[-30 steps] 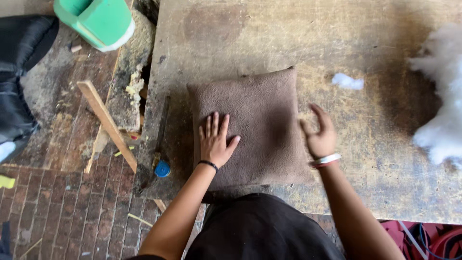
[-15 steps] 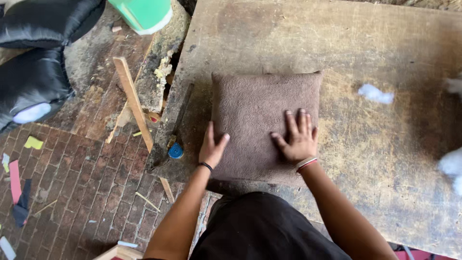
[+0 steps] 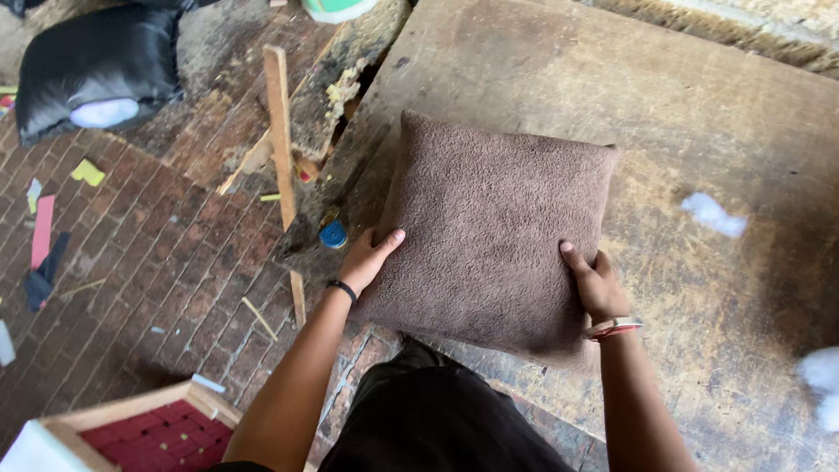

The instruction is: The person stuffs polyester fiberfill into black pillow covers through an opening, pressing the filling in by hand and patting the pillows flat. They then pull a brown fabric cover over one filled pillow, smooth it, and arrange the finished pillows on the workbench.

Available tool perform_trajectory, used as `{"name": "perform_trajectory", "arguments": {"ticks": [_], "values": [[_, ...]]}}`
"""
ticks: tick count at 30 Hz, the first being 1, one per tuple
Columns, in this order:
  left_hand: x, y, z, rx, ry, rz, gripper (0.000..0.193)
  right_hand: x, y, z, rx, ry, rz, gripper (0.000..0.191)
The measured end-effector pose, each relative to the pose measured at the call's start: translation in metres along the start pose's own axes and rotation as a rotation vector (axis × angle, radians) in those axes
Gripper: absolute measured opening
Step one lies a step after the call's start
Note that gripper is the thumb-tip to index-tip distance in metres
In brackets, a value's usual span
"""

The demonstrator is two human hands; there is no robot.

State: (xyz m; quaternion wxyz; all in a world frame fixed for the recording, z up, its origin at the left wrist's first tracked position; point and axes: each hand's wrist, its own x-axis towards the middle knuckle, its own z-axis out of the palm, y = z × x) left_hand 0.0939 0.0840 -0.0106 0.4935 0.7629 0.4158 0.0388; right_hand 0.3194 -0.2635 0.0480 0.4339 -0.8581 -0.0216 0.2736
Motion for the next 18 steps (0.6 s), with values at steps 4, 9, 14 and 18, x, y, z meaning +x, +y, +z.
{"name": "perform_trajectory", "arguments": {"ticks": [4, 9, 14, 18], "values": [[-0.004, -0.037, -0.007, -0.072, 0.227, -0.045, 0.068, -0.057, -0.043, 0.022, -0.350, 0.179, -0.350, 0.106], [-0.024, -0.060, -0.002, -0.167, 0.203, 0.126, 0.056, -0.079, -0.067, 0.118, -0.657, 0.319, -0.933, 0.091], [-0.057, -0.073, -0.024, -0.173, 0.098, 0.203, 0.049, -0.060, -0.068, 0.179, -1.076, 0.112, -0.703, 0.095], [-0.107, -0.116, -0.058, -0.255, 0.024, 0.175, 0.043, -0.052, -0.060, 0.176, -1.007, -0.002, -0.497, 0.108]]}}
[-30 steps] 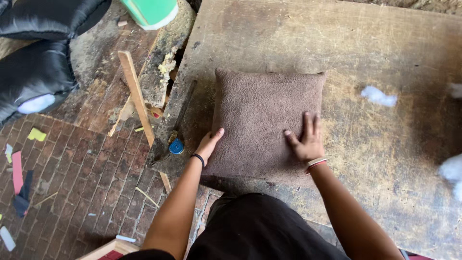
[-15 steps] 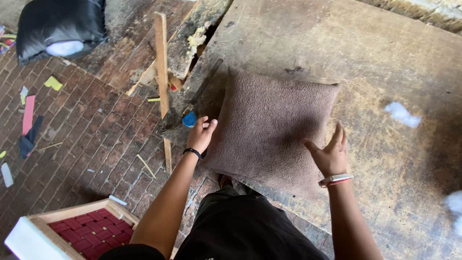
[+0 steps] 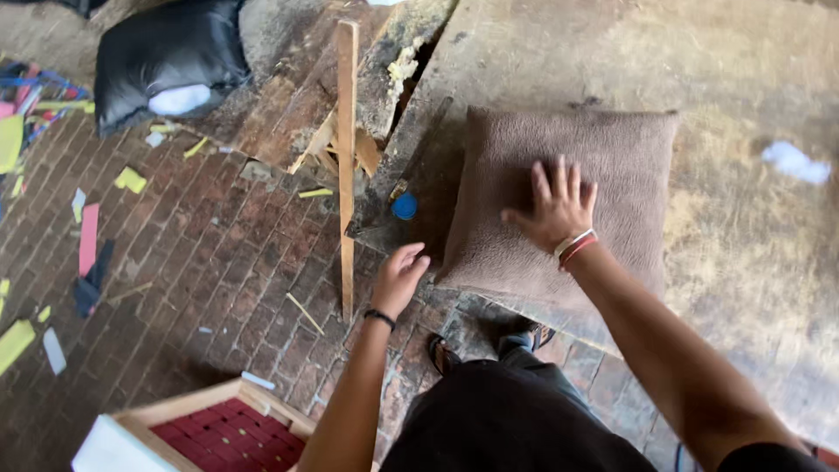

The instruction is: The person stuffs polyester fiberfill into black pillow covers through an opening, pressing the filling in by hand and patting the pillows flat. They then pull a brown fabric cover over one filled pillow, smooth it, and arrange the finished pillows on the workbench.

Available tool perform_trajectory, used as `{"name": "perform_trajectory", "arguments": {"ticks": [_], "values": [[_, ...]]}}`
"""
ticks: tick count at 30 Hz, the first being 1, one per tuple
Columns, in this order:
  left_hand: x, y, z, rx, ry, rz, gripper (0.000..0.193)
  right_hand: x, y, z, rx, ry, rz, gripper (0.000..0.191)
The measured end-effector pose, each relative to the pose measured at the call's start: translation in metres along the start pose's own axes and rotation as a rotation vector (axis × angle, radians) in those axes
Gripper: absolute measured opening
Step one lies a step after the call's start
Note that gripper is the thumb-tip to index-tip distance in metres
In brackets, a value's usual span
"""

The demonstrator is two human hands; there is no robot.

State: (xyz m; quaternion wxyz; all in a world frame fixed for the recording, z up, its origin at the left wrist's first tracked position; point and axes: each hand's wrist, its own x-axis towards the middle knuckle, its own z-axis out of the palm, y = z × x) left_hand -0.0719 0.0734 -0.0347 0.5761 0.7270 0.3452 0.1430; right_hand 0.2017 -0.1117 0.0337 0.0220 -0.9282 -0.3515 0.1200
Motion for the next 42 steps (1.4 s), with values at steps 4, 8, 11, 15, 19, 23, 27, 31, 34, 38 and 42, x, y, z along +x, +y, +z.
{"name": "perform_trajectory", "arguments": {"ticks": [4, 8, 11, 15, 19, 23, 27, 31, 34, 38, 42], "values": [[-0.025, -0.014, -0.035, -0.148, 0.053, -0.117, 0.038, -0.007, -0.005, 0.006, 0.178, 0.426, -0.030, 0.097], [-0.037, -0.016, -0.057, -0.250, 0.008, -0.167, 0.038, -0.002, -0.018, -0.006, 0.076, 0.117, 0.044, 0.101], [-0.041, -0.020, -0.066, -0.219, -0.036, -0.184, 0.038, 0.010, -0.015, -0.034, 0.095, 0.055, 0.056, 0.112], [-0.030, -0.027, -0.059, -0.284, -0.009, -0.170, 0.037, 0.018, -0.014, -0.057, 0.213, 0.562, 0.099, 0.092], [-0.016, -0.019, -0.037, -0.251, -0.034, -0.178, 0.038, 0.022, -0.033, -0.038, -0.165, 0.421, -0.087, 0.092], [-0.008, 0.005, -0.020, -0.152, -0.137, -0.250, 0.039, 0.034, -0.030, -0.017, -0.040, -0.071, 0.068, 0.097], [0.013, 0.023, 0.002, -0.145, -0.106, -0.273, 0.040, 0.045, -0.002, -0.014, 0.139, 0.392, -0.081, 0.093], [0.039, 0.024, 0.030, -0.331, -0.115, -0.110, 0.041, 0.051, 0.006, -0.011, -0.089, 0.412, -0.175, 0.082], [0.061, 0.024, 0.045, -0.053, -0.107, -0.167, 0.051, 0.056, 0.014, -0.009, 0.027, 0.199, -0.204, 0.084], [0.092, 0.025, 0.068, 0.051, -0.067, -0.131, 0.082, 0.057, 0.070, -0.012, 0.294, 0.205, 0.018, 0.081], [0.123, 0.025, 0.086, -0.093, -0.186, -0.283, 0.097, 0.048, 0.157, 0.005, 1.120, 0.196, 0.533, 0.099]]}}
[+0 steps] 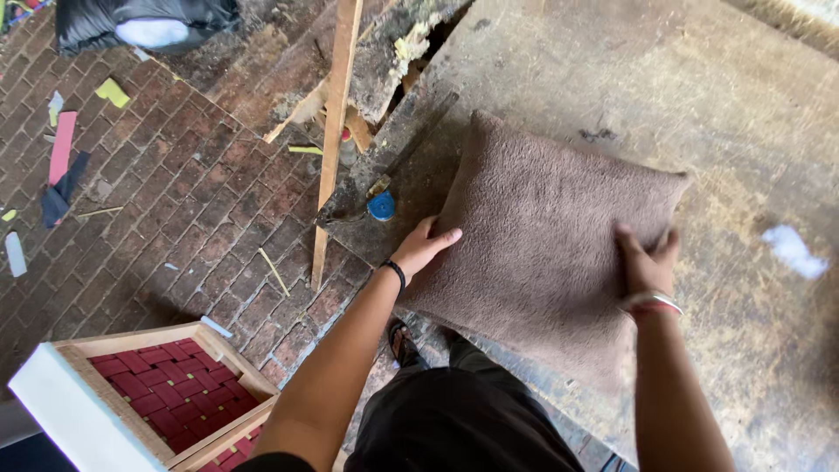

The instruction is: The person stuffs polyester fiberfill into black pillow covers through an opening, pressing the filling in by hand and patting the pillows flat. They then pull a brown fabric cover over one filled pillow, smooth it, and arrange the finished pillows on the workbench.

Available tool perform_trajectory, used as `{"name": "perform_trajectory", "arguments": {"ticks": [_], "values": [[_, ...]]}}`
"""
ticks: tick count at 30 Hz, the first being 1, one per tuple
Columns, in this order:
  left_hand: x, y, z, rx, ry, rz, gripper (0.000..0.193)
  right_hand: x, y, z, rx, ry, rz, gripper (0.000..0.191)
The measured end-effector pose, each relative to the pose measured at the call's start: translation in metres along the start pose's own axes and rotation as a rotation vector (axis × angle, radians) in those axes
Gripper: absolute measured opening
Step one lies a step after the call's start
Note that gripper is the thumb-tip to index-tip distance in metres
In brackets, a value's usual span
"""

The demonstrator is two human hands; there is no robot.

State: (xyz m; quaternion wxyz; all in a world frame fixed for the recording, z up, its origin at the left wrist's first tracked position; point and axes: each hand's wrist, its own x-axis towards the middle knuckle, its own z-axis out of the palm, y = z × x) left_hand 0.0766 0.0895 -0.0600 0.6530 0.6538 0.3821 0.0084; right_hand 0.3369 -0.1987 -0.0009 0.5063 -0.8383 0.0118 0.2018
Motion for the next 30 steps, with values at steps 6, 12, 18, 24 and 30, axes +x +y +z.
{"name": "perform_trajectory", "arguments": {"ticks": [6, 12, 18, 24, 30], "values": [[-0.003, 0.017, -0.009, -0.336, -0.136, -0.121, 0.104, 0.025, 0.058, -0.022, 0.523, -0.432, 0.010, 0.104], [-0.096, 0.024, -0.094, -0.348, 0.086, -0.168, 0.141, 0.002, -0.005, 0.037, 0.606, -0.641, -0.277, 0.095], [-0.195, -0.021, -0.193, -0.423, 0.374, 0.218, 0.125, -0.053, -0.096, 0.180, 0.550, -1.027, -0.391, 0.087], [-0.281, -0.117, -0.255, -0.442, 0.989, 0.303, 0.065, -0.162, -0.149, 0.347, 0.158, -0.999, -0.636, 0.067], [-0.408, -0.199, -0.316, -0.801, 1.185, 0.351, 0.085, -0.313, -0.167, 0.500, 0.027, -1.378, -0.506, 0.055]]}}
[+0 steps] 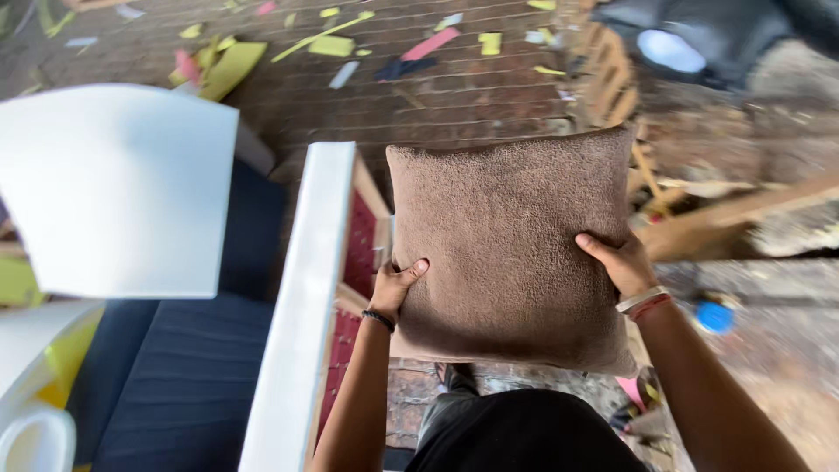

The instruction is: The person stuffs polyester fiberfill into black pillow covers through an opening, pressing the filling in by hand and patting the pillows flat. They then pull a brown fabric cover over one filled pillow, smooth it, and arrange the finished pillows on the workbench.

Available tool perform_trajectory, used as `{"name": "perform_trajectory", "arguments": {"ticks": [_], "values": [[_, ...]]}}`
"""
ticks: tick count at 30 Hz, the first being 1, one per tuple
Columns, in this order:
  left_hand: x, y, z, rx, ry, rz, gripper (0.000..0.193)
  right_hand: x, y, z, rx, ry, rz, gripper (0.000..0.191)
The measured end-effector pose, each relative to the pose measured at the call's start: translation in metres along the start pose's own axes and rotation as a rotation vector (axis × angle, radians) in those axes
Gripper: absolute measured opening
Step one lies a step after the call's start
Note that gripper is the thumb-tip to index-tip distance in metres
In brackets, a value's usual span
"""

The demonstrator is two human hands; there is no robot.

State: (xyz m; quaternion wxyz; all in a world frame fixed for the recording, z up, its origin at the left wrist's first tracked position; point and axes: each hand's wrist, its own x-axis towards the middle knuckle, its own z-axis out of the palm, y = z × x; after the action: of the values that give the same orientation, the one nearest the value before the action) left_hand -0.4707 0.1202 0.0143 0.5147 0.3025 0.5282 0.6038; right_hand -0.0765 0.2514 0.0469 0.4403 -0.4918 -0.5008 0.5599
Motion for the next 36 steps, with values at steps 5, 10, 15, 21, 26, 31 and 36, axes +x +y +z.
{"name": "perform_trajectory", "arguments": {"ticks": [5, 10, 15, 21, 26, 31, 36], "values": [[-0.018, 0.034, -0.097, 0.044, 0.244, -0.042, 0.089, 0.056, 0.002, 0.141, -0.206, -0.277, 0.164, 0.053], [-0.041, 0.048, -0.181, -0.037, 0.507, -0.033, 0.090, 0.081, 0.010, 0.277, -0.229, -0.443, 0.234, 0.059], [-0.074, 0.049, -0.259, -0.133, 0.600, -0.046, 0.099, 0.093, 0.020, 0.386, -0.147, -0.646, 0.402, 0.066], [-0.095, 0.038, -0.292, -0.222, 0.817, 0.010, 0.099, 0.118, 0.040, 0.473, -0.130, -0.929, 0.407, 0.059], [-0.075, 0.040, -0.318, -0.143, 1.011, 0.077, 0.091, 0.155, 0.059, 0.545, -0.181, -1.014, 0.364, 0.056], [-0.030, 0.061, -0.346, -0.122, 1.036, 0.022, 0.086, 0.207, 0.052, 0.607, -0.083, -1.088, 0.466, 0.066], [-0.018, 0.089, -0.375, -0.259, 1.021, -0.194, 0.089, 0.272, 0.047, 0.629, 0.292, -1.144, 0.722, 0.085]]}}
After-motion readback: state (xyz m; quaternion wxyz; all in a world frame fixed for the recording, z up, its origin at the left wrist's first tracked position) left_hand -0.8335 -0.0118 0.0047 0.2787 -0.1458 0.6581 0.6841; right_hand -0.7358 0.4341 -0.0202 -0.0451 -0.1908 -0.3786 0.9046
